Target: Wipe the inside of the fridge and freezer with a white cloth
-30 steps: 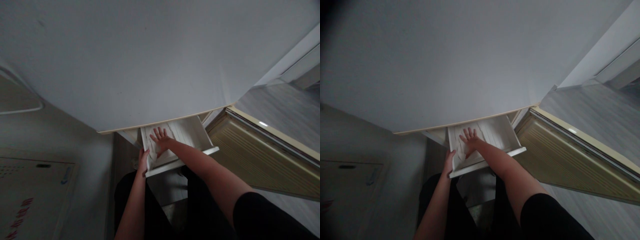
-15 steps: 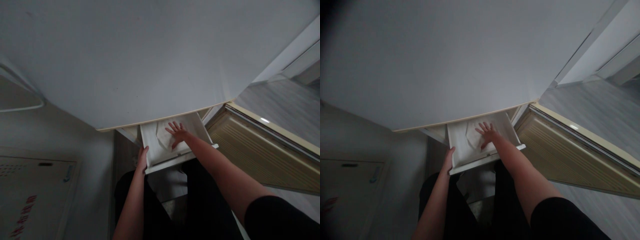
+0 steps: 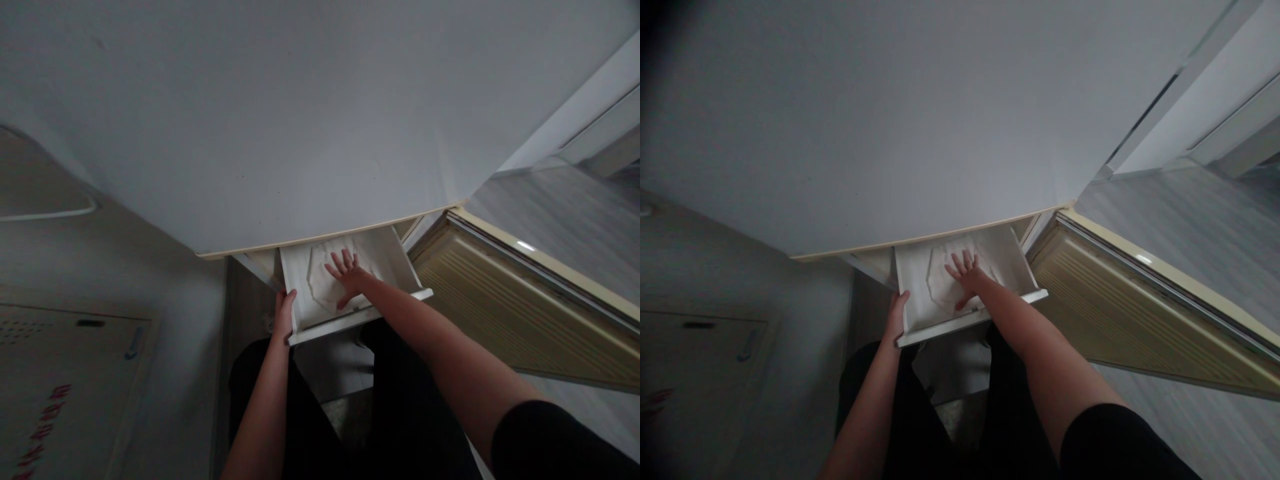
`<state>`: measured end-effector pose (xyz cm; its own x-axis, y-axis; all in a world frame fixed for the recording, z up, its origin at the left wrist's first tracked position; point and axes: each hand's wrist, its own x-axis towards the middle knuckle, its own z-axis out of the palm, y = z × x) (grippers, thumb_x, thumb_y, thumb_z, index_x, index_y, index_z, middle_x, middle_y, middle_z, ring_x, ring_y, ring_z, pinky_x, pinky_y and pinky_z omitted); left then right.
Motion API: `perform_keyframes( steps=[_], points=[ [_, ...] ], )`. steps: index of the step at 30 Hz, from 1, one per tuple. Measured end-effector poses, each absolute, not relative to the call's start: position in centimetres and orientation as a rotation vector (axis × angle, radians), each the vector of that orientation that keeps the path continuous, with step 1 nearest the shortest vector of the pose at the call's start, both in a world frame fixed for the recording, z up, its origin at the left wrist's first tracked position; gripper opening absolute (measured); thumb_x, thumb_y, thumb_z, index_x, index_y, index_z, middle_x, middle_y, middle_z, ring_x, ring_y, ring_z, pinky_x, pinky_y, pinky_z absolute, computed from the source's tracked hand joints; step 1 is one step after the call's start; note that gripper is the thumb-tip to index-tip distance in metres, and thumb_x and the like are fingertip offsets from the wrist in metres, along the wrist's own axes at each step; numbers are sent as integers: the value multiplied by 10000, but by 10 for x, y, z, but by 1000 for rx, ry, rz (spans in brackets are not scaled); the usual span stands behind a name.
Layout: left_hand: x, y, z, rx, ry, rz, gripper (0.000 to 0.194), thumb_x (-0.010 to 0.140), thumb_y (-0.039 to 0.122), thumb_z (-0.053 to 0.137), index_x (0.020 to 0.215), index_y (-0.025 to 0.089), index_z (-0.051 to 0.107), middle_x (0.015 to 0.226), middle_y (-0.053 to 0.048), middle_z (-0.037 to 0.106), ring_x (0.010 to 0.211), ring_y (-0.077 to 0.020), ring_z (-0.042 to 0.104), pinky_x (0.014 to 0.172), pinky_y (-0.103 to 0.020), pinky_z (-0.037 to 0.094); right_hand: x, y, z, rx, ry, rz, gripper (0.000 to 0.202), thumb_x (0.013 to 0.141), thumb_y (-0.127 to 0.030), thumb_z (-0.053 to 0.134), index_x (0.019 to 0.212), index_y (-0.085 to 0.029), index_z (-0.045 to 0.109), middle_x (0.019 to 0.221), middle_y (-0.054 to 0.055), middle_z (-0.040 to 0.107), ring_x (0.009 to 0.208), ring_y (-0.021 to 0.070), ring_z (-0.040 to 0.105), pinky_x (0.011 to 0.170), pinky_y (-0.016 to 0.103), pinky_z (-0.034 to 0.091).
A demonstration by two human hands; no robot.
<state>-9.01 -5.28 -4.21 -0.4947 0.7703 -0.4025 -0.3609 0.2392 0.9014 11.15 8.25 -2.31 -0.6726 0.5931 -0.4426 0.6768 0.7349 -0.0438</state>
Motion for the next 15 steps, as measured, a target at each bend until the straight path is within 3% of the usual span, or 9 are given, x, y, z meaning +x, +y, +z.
perform_keyframes(
  steps=[4,9,12,15],
  points=[
    [-89,-52,-46,385,1478,1490,639,541,602,824,986,193,616,851,-16,690,889,-255,670,790,-357,490,53,59,-25,923,2542,-332,1427,605,-641,866,1673,-200,30,1649,181,-230,1489,518,-227,1144,784,-36],
    [-90,-50,-50,376,1440,1501,650,522,588,856,993,195,641,934,-47,714,980,-279,680,866,-380,507,0,41,-24,1050,2355,-317,1254,622,-640,846,1639,-153,297,1641,171,-262,1474,509,-278,1153,773,-49],
    [-90,-50,-53,381,1422,1512,632,538,577,861,1001,203,648,959,-48,712,1014,-282,677,899,-382,503,-9,37,-22,1013,2280,-306,1303,582,-656,872,1630,-124,310,1628,156,-295,1461,478,-326,1171,748,-55],
    [-89,-50,-56,391,1406,1529,573,584,564,847,995,219,648,993,-49,709,1059,-283,669,936,-386,498,-9,27,-23,1065,2223,-394,1291,569,-495,936,1630,-121,303,1632,152,-275,1465,463,-322,1179,747,-30]
  ],
)
